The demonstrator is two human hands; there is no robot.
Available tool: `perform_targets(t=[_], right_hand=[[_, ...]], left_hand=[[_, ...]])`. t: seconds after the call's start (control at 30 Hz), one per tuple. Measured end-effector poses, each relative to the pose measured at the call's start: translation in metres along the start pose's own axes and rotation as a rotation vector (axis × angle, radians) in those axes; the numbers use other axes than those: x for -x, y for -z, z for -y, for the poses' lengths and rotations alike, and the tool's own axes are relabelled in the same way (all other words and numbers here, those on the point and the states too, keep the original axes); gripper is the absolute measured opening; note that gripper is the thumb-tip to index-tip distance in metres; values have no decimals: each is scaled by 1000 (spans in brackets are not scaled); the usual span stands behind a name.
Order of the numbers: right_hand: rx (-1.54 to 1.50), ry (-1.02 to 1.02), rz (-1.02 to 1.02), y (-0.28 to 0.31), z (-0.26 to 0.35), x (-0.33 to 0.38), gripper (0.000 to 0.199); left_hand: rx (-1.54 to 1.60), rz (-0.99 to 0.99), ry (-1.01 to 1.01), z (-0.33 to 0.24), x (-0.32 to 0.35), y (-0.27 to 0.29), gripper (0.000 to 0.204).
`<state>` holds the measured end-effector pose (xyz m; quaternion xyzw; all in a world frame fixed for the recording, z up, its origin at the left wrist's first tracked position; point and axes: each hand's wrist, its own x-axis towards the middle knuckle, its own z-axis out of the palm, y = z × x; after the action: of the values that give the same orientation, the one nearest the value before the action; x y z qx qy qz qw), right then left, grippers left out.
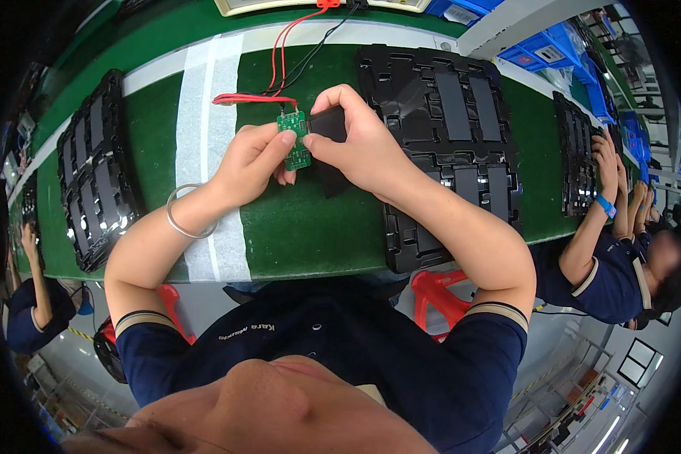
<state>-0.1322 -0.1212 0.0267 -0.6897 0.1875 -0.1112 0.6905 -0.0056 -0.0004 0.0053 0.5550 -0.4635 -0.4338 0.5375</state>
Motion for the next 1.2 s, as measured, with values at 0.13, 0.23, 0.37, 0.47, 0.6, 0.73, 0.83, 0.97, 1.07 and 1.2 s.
perform_targets(t=[0.13,0.23,0.37,0.47,0.6,0.73,0.83,0.97,1.07,1.2], right_hand=[[22,3,1,0,0,1,27],[2,12,21,-1,-2,-1,27],[-26,-3,11,-2,2,2,26],[-86,-19,14,1,1,2,26],[-151,-18,58,0,-4,-2,27],[-149,-82,85,3,2,1,29],[-148,-59,89,3,0,0,29],[-125,-41,86,2,1,-1,29],[-156,-53,92,2,0,-1,29],[-176,-68,93,3,0,0,28]], left_hand=[[22,33,-7,1,-1,1,30],[26,23,2,3,2,2,30],[42,46,-20,2,1,2,30],[46,55,-4,2,-1,1,31],[59,38,-12,4,2,3,32],[75,68,-29,0,0,3,32],[82,61,-24,4,0,3,32],[97,46,-24,4,0,2,32],[76,53,-35,6,0,3,31],[75,57,-38,4,0,3,31]])
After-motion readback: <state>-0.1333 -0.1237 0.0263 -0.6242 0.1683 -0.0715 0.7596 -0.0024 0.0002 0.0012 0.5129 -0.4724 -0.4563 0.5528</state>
